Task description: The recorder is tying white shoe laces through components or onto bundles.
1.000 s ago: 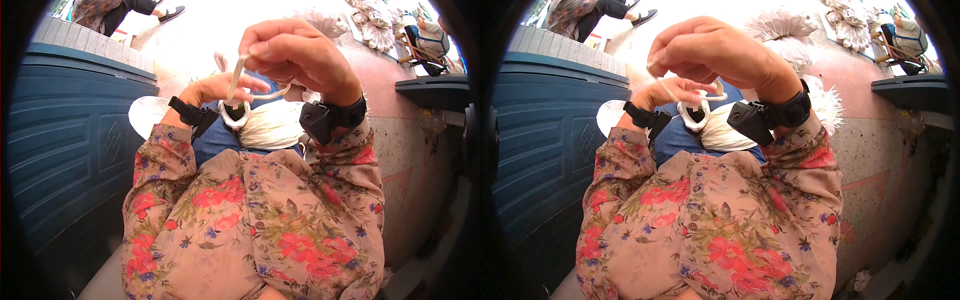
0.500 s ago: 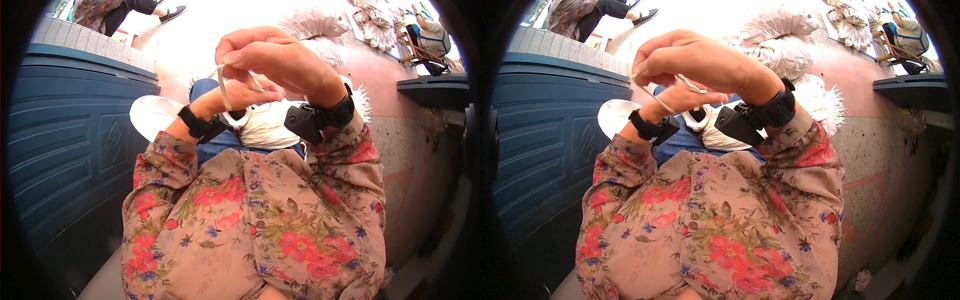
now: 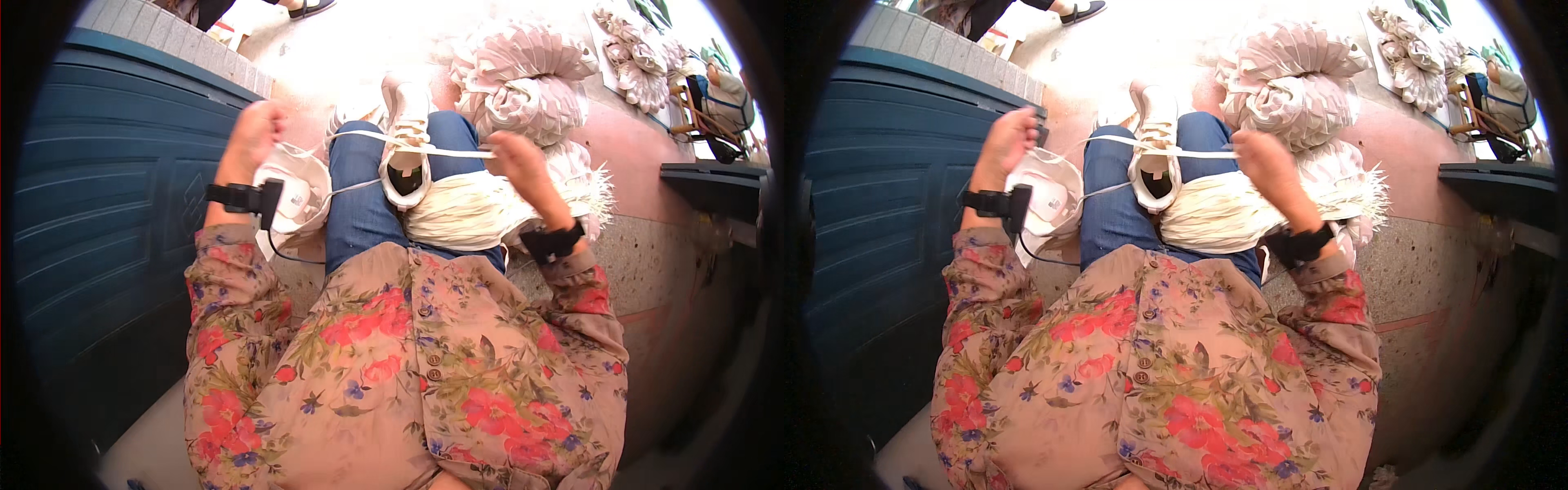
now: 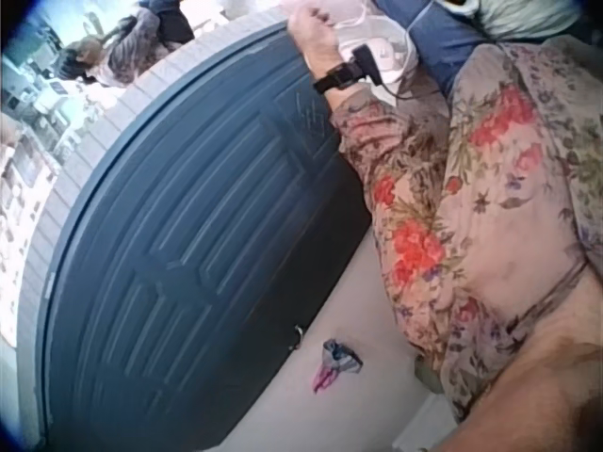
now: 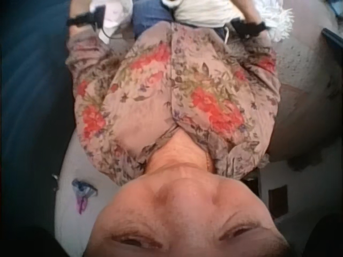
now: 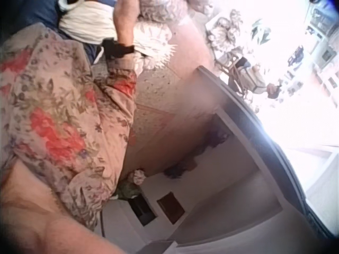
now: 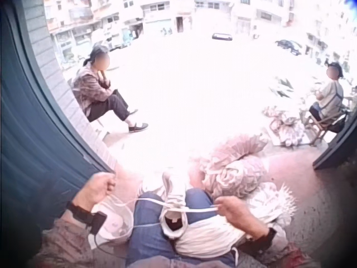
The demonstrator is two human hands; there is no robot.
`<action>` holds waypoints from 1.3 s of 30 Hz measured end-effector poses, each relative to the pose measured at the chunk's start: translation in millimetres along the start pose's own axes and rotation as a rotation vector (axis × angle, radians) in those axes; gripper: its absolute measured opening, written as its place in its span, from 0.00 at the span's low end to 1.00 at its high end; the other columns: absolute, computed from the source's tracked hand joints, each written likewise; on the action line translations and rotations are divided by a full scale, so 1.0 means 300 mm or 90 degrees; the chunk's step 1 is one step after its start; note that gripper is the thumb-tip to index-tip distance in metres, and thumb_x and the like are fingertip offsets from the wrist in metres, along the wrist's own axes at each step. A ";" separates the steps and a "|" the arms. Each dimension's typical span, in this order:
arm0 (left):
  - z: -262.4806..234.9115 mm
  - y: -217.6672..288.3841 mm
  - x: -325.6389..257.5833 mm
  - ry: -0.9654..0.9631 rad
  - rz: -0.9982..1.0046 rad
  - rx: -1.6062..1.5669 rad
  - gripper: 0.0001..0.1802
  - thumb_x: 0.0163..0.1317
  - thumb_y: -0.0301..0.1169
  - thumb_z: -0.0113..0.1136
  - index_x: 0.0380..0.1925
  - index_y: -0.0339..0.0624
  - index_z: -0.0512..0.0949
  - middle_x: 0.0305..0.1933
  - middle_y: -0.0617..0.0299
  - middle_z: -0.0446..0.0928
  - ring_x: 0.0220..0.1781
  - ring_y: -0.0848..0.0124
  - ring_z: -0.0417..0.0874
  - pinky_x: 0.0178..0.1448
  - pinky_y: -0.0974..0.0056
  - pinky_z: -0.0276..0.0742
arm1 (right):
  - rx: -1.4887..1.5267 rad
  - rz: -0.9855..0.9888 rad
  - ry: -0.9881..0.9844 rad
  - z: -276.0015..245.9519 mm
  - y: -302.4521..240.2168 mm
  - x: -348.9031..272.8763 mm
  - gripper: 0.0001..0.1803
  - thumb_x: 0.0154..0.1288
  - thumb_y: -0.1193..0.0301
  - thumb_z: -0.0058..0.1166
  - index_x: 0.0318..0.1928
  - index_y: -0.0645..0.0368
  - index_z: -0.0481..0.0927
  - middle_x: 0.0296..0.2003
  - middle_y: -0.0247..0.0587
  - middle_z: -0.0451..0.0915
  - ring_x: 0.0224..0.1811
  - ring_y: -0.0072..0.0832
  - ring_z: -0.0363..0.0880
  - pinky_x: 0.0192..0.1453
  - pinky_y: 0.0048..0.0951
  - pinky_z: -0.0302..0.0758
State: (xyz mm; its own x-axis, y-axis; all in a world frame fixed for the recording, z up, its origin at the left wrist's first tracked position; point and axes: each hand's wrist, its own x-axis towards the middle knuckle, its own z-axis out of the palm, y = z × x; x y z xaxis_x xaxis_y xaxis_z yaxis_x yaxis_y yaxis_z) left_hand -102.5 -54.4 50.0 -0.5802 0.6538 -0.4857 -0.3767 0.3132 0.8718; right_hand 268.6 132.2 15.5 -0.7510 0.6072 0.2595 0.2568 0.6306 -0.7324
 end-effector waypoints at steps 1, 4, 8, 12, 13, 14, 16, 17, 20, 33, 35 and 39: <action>0.038 -0.041 -0.018 -0.110 0.011 0.112 0.05 0.55 0.32 0.53 0.23 0.45 0.71 0.19 0.70 0.66 0.20 0.80 0.66 0.21 0.75 0.59 | 0.013 -0.042 -0.029 0.058 -0.005 -0.024 0.05 0.55 0.74 0.48 0.32 0.60 0.75 0.28 0.46 0.75 0.34 0.41 0.74 0.38 0.35 0.70; 0.190 -0.183 -0.082 -0.169 -0.073 0.124 0.06 0.56 0.30 0.52 0.25 0.40 0.74 0.20 0.68 0.69 0.20 0.80 0.68 0.24 0.77 0.63 | 0.022 -0.031 -0.109 0.205 -0.037 -0.055 0.06 0.54 0.76 0.47 0.34 0.61 0.75 0.28 0.48 0.75 0.33 0.43 0.73 0.37 0.34 0.69; 0.303 -0.286 -0.116 -0.168 -0.118 0.261 0.08 0.57 0.33 0.51 0.26 0.40 0.74 0.21 0.67 0.70 0.23 0.80 0.70 0.24 0.76 0.63 | -0.016 0.062 -0.086 0.279 -0.054 -0.042 0.07 0.57 0.73 0.44 0.29 0.63 0.73 0.25 0.51 0.74 0.32 0.47 0.72 0.37 0.40 0.67; 0.321 -0.327 -0.107 -0.084 0.249 0.570 0.11 0.56 0.34 0.50 0.27 0.37 0.74 0.20 0.64 0.71 0.27 0.77 0.72 0.28 0.71 0.68 | -0.057 0.103 -0.028 0.301 -0.048 -0.030 0.07 0.57 0.73 0.42 0.27 0.64 0.71 0.25 0.53 0.73 0.32 0.49 0.70 0.35 0.45 0.65; 0.318 -0.330 -0.106 -0.082 0.166 0.607 0.12 0.56 0.34 0.50 0.28 0.35 0.74 0.21 0.63 0.71 0.29 0.77 0.72 0.29 0.71 0.68 | -0.037 0.122 -0.021 0.306 -0.046 -0.030 0.07 0.57 0.73 0.42 0.27 0.64 0.71 0.25 0.54 0.73 0.32 0.50 0.70 0.36 0.45 0.65; 0.310 -0.326 -0.105 -0.075 0.177 0.609 0.12 0.56 0.34 0.50 0.28 0.35 0.74 0.21 0.63 0.71 0.29 0.77 0.72 0.29 0.71 0.68 | -0.033 0.102 -0.013 0.306 -0.043 -0.028 0.07 0.57 0.73 0.42 0.27 0.64 0.71 0.25 0.54 0.73 0.32 0.50 0.70 0.36 0.45 0.65; 0.297 -0.312 -0.112 -0.154 -0.098 0.362 0.13 0.57 0.33 0.49 0.29 0.32 0.74 0.23 0.63 0.73 0.27 0.79 0.72 0.29 0.71 0.68 | 0.030 0.096 -0.028 0.310 -0.041 -0.025 0.08 0.57 0.73 0.41 0.27 0.64 0.71 0.26 0.55 0.73 0.34 0.50 0.71 0.37 0.45 0.65; 0.296 -0.303 -0.118 -0.166 -0.100 0.361 0.13 0.57 0.33 0.49 0.29 0.32 0.74 0.23 0.63 0.73 0.27 0.79 0.72 0.29 0.71 0.68 | 0.027 0.103 -0.047 0.311 -0.040 -0.022 0.08 0.57 0.73 0.41 0.27 0.64 0.71 0.26 0.55 0.73 0.34 0.50 0.71 0.37 0.45 0.65; 0.305 -0.283 -0.146 -0.153 -0.046 0.289 0.09 0.59 0.32 0.48 0.31 0.38 0.76 0.22 0.70 0.70 0.22 0.82 0.67 0.25 0.77 0.63 | 0.007 0.170 -0.066 0.315 -0.047 -0.013 0.09 0.58 0.72 0.40 0.27 0.64 0.72 0.27 0.56 0.73 0.35 0.50 0.71 0.37 0.44 0.66; 0.324 -0.348 -0.119 -0.043 0.410 0.698 0.07 0.52 0.31 0.52 0.26 0.39 0.77 0.25 0.48 0.75 0.29 0.52 0.76 0.34 0.57 0.71 | -0.037 0.250 -0.005 0.373 -0.089 -0.008 0.09 0.57 0.70 0.42 0.25 0.60 0.72 0.25 0.50 0.73 0.32 0.48 0.72 0.34 0.45 0.64; 0.340 -0.346 -0.116 -0.059 0.457 0.752 0.06 0.52 0.29 0.51 0.24 0.39 0.76 0.24 0.48 0.74 0.30 0.53 0.76 0.34 0.55 0.70 | -0.149 0.160 -0.009 0.381 -0.092 -0.011 0.07 0.56 0.70 0.43 0.25 0.58 0.73 0.24 0.46 0.74 0.30 0.45 0.73 0.31 0.45 0.63; 0.357 -0.320 -0.122 -0.045 0.620 0.873 0.03 0.46 0.26 0.52 0.20 0.40 0.75 0.22 0.53 0.73 0.29 0.56 0.73 0.36 0.58 0.69 | -0.224 0.079 -0.010 0.386 -0.086 -0.016 0.05 0.55 0.72 0.44 0.27 0.55 0.74 0.24 0.39 0.74 0.31 0.38 0.73 0.34 0.39 0.62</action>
State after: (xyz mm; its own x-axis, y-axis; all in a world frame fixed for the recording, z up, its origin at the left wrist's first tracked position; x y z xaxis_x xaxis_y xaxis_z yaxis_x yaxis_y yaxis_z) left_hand 32.0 -34.6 -8.9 -0.1559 0.9671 0.2009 0.9622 0.1027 0.2523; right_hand 195.0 57.1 -39.8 -0.7097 0.6836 0.1706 0.5378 0.6820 -0.4957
